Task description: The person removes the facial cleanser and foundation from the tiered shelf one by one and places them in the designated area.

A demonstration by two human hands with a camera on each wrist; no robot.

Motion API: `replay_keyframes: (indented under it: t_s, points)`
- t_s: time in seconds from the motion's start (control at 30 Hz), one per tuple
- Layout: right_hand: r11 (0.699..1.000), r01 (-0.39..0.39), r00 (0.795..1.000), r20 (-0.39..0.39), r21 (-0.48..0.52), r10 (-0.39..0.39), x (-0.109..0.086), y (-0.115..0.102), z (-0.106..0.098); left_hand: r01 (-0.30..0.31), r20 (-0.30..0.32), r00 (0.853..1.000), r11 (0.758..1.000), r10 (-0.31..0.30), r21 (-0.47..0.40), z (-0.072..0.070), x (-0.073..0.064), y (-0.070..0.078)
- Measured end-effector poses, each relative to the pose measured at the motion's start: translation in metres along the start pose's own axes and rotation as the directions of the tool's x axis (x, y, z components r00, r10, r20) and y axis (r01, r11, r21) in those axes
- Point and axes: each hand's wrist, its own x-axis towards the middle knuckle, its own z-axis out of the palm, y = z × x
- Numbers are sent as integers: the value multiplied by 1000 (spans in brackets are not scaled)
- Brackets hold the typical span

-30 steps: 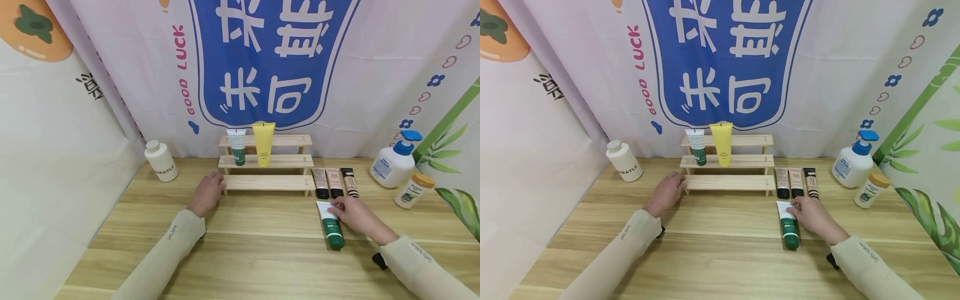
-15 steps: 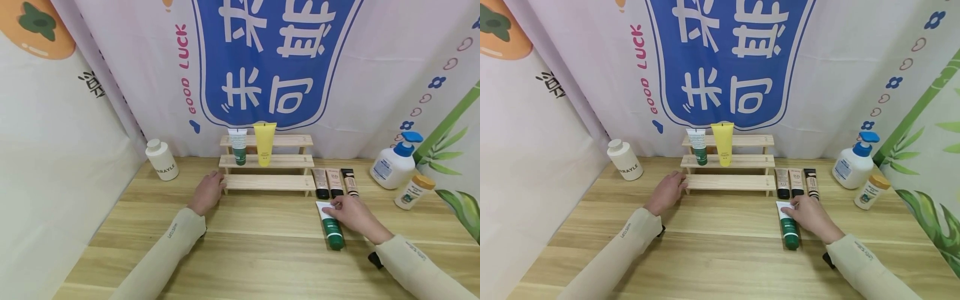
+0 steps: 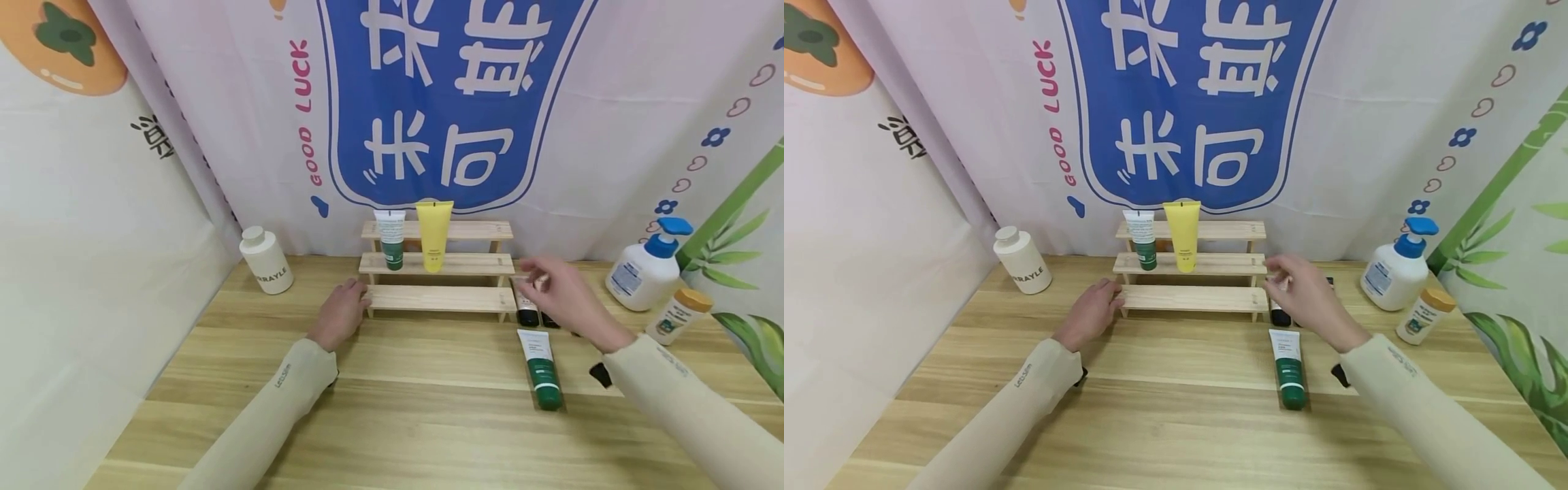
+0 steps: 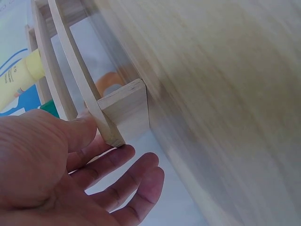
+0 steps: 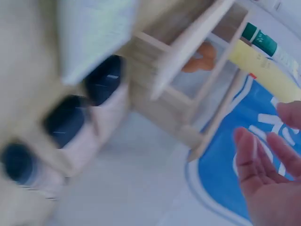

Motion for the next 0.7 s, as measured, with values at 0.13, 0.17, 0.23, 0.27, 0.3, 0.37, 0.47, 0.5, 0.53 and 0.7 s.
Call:
replay_keyframes:
  t_s: [0.13,0.17,0.23,0.27,0.3,0.37,0.47,0.5,0.53,0.7]
  points:
    - [989,139,988,-73,59,-135,31,-17,4,2,-1,1000,1000,-2,-2,-1,-1,-1]
    - [985,155,986,-81,70,-149,39,-21,6,1,-2,1000,1000,-1,-3,-2,-1,-2]
    - [984,159,984,-93,77,-152,54,-29,11,1,-2,1000,1000,-1,-4,-2,-1,-2]
    - [985,153,985,-91,79,-146,60,-33,14,1,-3,1000,1000,-1,-3,-1,-1,-3]
    - [986,151,986,-89,76,-144,67,-37,17,1,-3,1000,1000,-1,-6,-1,-1,-3]
    - [986,142,987,-85,88,-135,79,-44,23,-1,-7,1000,1000,1,-10,-1,-1,-3]
    - [985,132,988,-96,111,-122,93,-53,31,0,-13,1000,1000,0,-15,0,-1,-3]
    - [986,124,988,-103,114,-113,97,-55,33,0,-13,1000,1000,0,-16,0,-1,-3]
    - [986,115,989,-109,124,-102,100,-57,35,-3,-14,1000,1000,2,-16,1,-1,-2]
    - [981,90,990,-122,171,-69,109,-62,43,-7,-15,1000,1000,7,-14,1,-1,0]
